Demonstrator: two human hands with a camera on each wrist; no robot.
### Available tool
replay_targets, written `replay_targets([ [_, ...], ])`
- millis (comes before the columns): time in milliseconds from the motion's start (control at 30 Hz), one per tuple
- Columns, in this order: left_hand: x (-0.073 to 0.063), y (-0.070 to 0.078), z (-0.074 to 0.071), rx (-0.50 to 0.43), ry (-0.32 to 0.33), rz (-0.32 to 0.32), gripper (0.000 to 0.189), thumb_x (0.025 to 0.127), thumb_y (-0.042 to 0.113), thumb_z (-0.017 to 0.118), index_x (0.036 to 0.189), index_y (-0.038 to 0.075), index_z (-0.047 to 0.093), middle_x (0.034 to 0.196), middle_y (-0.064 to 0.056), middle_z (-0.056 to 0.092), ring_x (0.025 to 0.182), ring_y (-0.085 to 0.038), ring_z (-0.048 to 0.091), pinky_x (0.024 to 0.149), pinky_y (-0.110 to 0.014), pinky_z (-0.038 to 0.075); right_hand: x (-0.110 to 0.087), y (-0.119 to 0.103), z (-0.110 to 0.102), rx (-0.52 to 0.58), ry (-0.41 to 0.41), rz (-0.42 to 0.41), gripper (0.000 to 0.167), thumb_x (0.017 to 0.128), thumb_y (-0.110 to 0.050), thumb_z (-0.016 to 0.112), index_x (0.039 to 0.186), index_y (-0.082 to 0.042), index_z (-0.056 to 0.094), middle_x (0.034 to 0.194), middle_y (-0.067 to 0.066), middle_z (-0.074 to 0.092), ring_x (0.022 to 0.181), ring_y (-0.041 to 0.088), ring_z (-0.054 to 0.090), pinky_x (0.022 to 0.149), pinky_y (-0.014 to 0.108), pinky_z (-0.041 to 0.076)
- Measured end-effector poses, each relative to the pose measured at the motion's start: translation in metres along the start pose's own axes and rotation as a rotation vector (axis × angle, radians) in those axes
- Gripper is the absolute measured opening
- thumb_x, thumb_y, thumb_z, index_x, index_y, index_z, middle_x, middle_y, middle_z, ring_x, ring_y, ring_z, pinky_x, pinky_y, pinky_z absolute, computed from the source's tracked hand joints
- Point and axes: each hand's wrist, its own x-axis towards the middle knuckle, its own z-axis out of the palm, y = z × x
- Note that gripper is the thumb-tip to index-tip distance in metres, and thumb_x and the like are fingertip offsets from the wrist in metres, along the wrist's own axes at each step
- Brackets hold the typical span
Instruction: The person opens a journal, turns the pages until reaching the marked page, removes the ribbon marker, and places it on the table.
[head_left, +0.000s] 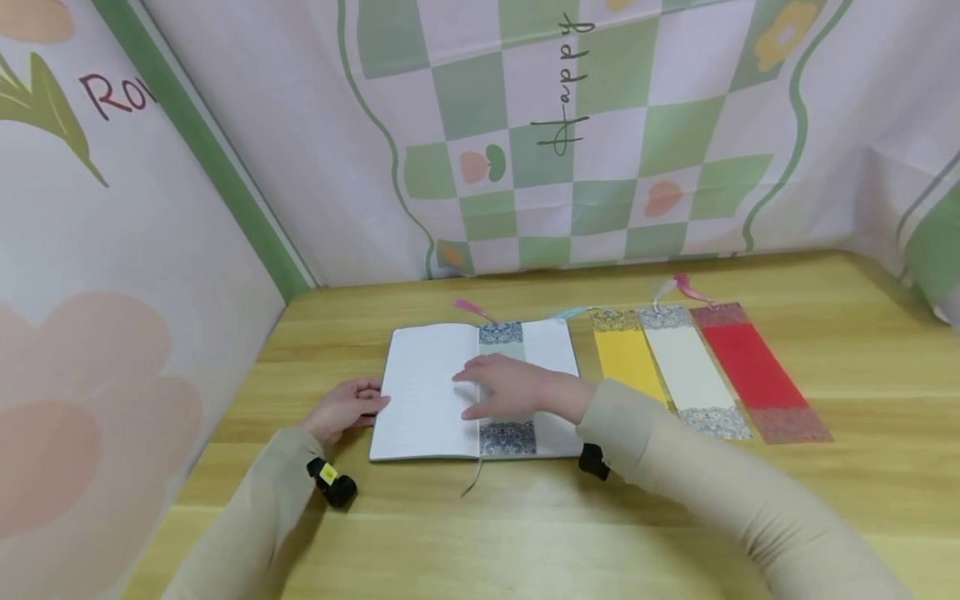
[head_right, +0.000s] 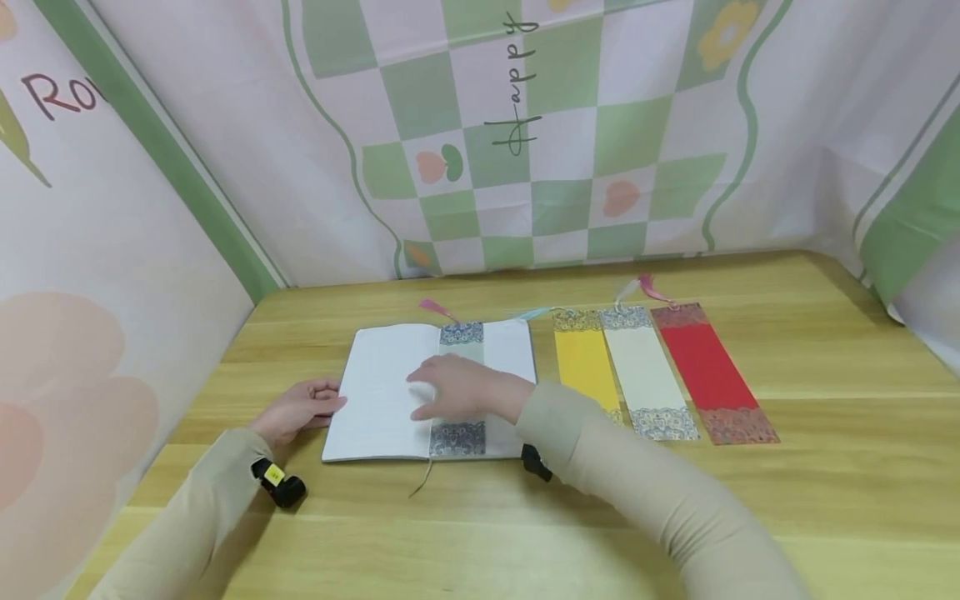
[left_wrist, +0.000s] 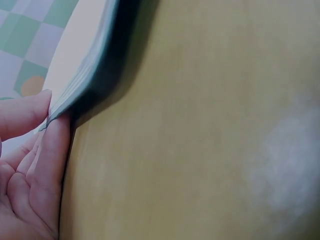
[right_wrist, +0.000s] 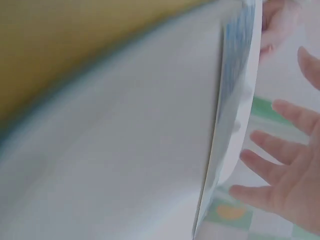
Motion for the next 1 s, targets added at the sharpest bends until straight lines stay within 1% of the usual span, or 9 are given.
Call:
replay_targets([
  [133, -0.002, 0.001, 0.001, 0.000, -0.002, -0.004, 0.045, 0.093, 0.011, 0.059, 0.132, -0.005, 0.044, 0.109, -0.011, 0.063, 0.086, -0.011, 0.057, 0.073, -0.024, 0.053, 0.004, 0.020, -0.007, -0.058, 0.139, 0.076, 0.060, 0.083, -0.037, 0.071, 0.132, -0.005, 0.053, 0.136, 0.014, 0.052, 0.129, 0.033, 0.043, 0.110, 0.047, 0.032],
  [200, -0.003, 0.001, 0.001, 0.001, -0.003, -0.005, 0.044, 0.093, 0.011, 0.059, 0.132, -0.005, 0.044, 0.106, -0.009, 0.063, 0.086, -0.011, 0.057, 0.073, -0.024, 0.053, 0.004, 0.029, -0.010, -0.051, 0.176, 0.144, 0.063, 0.081, -0.037, 0.073, 0.132, -0.006, 0.053, 0.137, 0.015, 0.051, 0.129, 0.035, 0.043, 0.109, 0.049, 0.033],
  [267, -0.003, 0.001, 0.001, 0.005, -0.007, -0.005, 0.044, 0.094, 0.011, 0.059, 0.132, -0.004, 0.044, 0.106, -0.009, 0.063, 0.086, -0.011, 0.057, 0.074, -0.024, 0.053, 0.004, 0.038, -0.013, -0.034, 0.192, 0.204, 0.066, 0.080, -0.037, 0.074, 0.134, -0.006, 0.051, 0.139, 0.017, 0.048, 0.130, 0.037, 0.041, 0.108, 0.051, 0.033],
  [400, -0.003, 0.002, 0.002, 0.009, -0.002, -0.010, 0.043, 0.094, 0.011, 0.058, 0.132, -0.003, 0.045, 0.109, -0.010, 0.062, 0.088, -0.012, 0.057, 0.075, -0.024, 0.053, 0.004, 0.052, -0.018, 0.018, 0.190, 0.270, 0.078, 0.077, -0.039, 0.076, 0.139, -0.005, 0.044, 0.141, 0.023, 0.042, 0.129, 0.042, 0.039, 0.106, 0.056, 0.034],
  [567, -0.003, 0.003, 0.002, 0.012, -0.005, -0.002, 0.044, 0.094, 0.012, 0.058, 0.133, -0.004, 0.044, 0.112, -0.013, 0.062, 0.090, -0.012, 0.057, 0.076, -0.025, 0.053, 0.006, 0.064, -0.019, 0.059, 0.165, 0.316, 0.093, 0.072, -0.045, 0.078, 0.144, -0.005, 0.036, 0.146, 0.027, 0.033, 0.134, 0.044, 0.032, 0.109, 0.058, 0.028],
  [767, -0.003, 0.003, 0.001, -0.010, -0.009, 0.006, 0.042, 0.094, 0.010, 0.058, 0.130, -0.005, 0.045, 0.102, -0.006, 0.063, 0.085, -0.010, 0.056, 0.073, -0.023, 0.053, 0.010, 0.069, -0.019, 0.047, 0.122, 0.355, 0.101, 0.070, -0.050, 0.079, 0.147, -0.006, 0.029, 0.149, 0.027, 0.026, 0.137, 0.045, 0.024, 0.111, 0.059, 0.023],
  [1000, -0.003, 0.003, 0.000, -0.001, -0.002, 0.002, 0.042, 0.094, 0.010, 0.059, 0.131, -0.004, 0.046, 0.106, -0.008, 0.063, 0.086, -0.010, 0.057, 0.074, -0.024, 0.053, 0.014, 0.076, -0.017, 0.008, 0.088, 0.382, 0.105, 0.070, -0.051, 0.078, 0.149, -0.007, 0.025, 0.149, 0.027, 0.027, 0.137, 0.045, 0.024, 0.111, 0.059, 0.022],
])
